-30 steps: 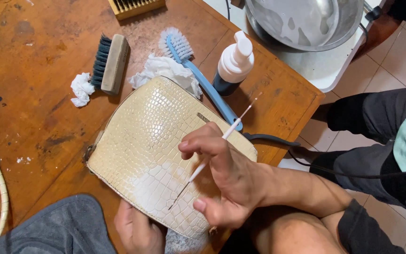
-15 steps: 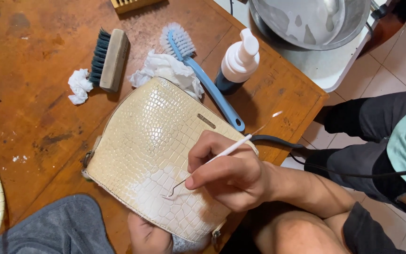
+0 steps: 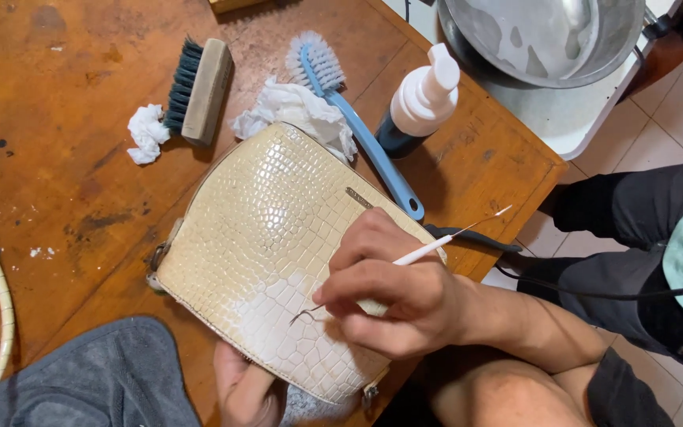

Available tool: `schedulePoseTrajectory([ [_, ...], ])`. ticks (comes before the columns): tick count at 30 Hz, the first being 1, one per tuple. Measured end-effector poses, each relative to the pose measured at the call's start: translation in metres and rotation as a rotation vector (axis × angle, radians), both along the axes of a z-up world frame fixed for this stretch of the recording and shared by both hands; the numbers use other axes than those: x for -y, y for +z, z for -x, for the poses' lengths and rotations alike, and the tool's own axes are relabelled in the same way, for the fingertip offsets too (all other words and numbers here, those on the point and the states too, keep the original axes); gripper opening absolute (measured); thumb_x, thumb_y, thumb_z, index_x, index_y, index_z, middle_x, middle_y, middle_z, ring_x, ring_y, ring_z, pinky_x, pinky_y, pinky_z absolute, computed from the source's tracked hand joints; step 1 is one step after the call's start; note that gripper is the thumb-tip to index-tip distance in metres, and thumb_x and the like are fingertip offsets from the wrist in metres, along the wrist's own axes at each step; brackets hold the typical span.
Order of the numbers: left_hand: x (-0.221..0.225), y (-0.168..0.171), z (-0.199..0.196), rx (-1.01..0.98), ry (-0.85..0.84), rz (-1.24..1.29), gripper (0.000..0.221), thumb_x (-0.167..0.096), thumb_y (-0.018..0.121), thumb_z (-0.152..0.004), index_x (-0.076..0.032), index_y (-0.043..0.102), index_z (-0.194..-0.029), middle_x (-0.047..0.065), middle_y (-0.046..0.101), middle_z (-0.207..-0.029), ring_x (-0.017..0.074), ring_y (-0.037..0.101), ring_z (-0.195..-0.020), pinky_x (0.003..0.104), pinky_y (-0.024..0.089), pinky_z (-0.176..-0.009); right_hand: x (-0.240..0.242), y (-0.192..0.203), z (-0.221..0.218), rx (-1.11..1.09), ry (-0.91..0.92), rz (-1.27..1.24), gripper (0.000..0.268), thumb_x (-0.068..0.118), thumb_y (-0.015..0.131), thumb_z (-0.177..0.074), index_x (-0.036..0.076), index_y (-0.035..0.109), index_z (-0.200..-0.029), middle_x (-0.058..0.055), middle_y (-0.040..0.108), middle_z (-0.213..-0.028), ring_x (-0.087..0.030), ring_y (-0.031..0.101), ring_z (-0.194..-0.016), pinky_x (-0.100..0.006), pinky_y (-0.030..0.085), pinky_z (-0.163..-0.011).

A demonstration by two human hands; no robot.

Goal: Cleaning the grooves of a textured leather purse using a fine pick, foam cleaner, and a brush.

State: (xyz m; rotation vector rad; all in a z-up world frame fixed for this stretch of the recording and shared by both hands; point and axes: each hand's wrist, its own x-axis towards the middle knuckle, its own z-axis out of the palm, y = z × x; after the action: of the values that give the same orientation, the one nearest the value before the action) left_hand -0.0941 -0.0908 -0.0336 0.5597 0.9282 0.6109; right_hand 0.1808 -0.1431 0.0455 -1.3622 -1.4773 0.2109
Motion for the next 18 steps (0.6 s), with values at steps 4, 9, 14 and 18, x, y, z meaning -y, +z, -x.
schedulePoseTrajectory([
  [4, -0.040, -0.013, -0.075, 0.145, 0.001, 0.028, 0.052, -0.003, 0.054, -0.073, 0.014, 0.061, -0.121, 0.040, 0.068, -0.115, 0.0527, 0.066, -0.108, 0.061, 0.053, -0.093, -0.006, 0.005, 0.008, 0.185, -0.251, 0.068, 0.017, 0.023, 0.062, -0.094, 0.006, 0.065, -0.095, -0.005, 0.064, -0.082, -0.024, 0.058, -0.075, -0.039, 0.041, -0.077],
  [9, -0.040, -0.030, -0.063, 0.265, -0.076, 0.076, 0.042, -0.029, 0.049, -0.086, 0.001, 0.062, -0.114, 0.030, 0.065, -0.125, 0.0429, 0.059, -0.117, 0.055, 0.049, -0.097, -0.002, 0.004, 0.013, 0.350, -0.348, 0.141, 0.015, 0.024, 0.062, -0.094, 0.011, 0.063, -0.088, -0.002, 0.057, -0.082, -0.024, 0.052, -0.076, -0.043, 0.031, -0.077],
  [14, -0.035, -0.025, -0.077, 0.404, -0.002, -0.317, 0.031, -0.021, 0.042, -0.097, 0.003, 0.060, -0.094, 0.022, 0.063, -0.092, 0.0313, 0.060, -0.094, 0.041, 0.047, -0.089, -0.003, 0.019, 0.008, 0.253, -0.225, 0.243, 0.009, 0.023, 0.069, -0.094, 0.014, 0.071, -0.093, -0.002, 0.052, -0.086, -0.022, 0.050, -0.080, -0.042, 0.031, -0.081],
  [18, -0.046, -0.017, -0.075, 0.303, -0.129, -0.469, 0.031, -0.028, 0.045, -0.100, -0.003, 0.063, -0.091, 0.012, 0.065, -0.090, 0.0239, 0.060, -0.088, 0.035, 0.047, -0.080, -0.002, 0.003, 0.003, 0.145, -0.195, 0.213, 0.010, 0.017, 0.072, -0.089, 0.008, 0.072, -0.093, -0.005, 0.057, -0.084, -0.022, 0.053, -0.079, -0.040, 0.039, -0.084],
])
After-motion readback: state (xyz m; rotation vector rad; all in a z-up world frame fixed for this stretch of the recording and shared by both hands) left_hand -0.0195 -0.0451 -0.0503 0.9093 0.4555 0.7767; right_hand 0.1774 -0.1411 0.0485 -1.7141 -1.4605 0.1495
